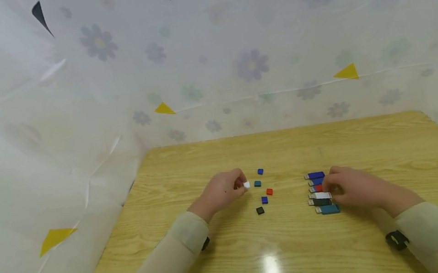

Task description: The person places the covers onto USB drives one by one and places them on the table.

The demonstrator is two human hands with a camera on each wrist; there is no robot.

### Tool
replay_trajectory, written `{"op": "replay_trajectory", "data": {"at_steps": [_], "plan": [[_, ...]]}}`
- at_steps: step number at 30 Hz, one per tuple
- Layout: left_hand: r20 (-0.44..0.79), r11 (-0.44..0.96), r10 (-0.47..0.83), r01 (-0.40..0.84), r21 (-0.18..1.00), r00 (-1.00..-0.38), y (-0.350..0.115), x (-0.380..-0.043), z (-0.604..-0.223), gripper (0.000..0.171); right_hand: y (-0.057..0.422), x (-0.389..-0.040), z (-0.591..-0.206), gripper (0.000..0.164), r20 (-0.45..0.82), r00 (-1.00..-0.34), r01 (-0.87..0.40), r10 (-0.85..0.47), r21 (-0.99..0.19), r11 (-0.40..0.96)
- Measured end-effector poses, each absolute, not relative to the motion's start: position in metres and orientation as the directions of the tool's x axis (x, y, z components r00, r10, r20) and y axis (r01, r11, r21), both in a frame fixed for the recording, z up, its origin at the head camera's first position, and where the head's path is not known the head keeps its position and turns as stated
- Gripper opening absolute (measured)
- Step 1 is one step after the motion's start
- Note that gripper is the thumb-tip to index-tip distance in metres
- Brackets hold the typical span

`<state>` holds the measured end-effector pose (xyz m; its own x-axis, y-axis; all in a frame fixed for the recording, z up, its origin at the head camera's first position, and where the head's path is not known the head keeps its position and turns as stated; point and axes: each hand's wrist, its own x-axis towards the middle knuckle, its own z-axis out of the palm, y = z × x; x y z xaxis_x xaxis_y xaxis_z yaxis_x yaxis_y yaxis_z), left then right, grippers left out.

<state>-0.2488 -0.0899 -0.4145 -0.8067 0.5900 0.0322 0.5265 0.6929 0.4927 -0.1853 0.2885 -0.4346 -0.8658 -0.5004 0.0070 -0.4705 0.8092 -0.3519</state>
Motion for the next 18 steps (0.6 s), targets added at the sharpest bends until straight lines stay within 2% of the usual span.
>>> {"op": "replay_trajectory", "data": {"at_steps": [11,18], "plan": [[0.034,0.690,0.599,0.538,0.484,-0.800,-0.0927,-0.2485,-0.4161,0.009,0.2824,-0.1905,-0.4345,0.013,-0.027,-0.870,-0.457,-0.492,-0.333,0.825],[0.031,0.695,0.591,0.528,0.488,-0.806,-0.0898,-0.2497,-0.4152,0.010,0.2864,-0.1921,-0.4362,0.015,-0.013,-0.875,-0.443,-0.483,-0.378,0.813]]}}
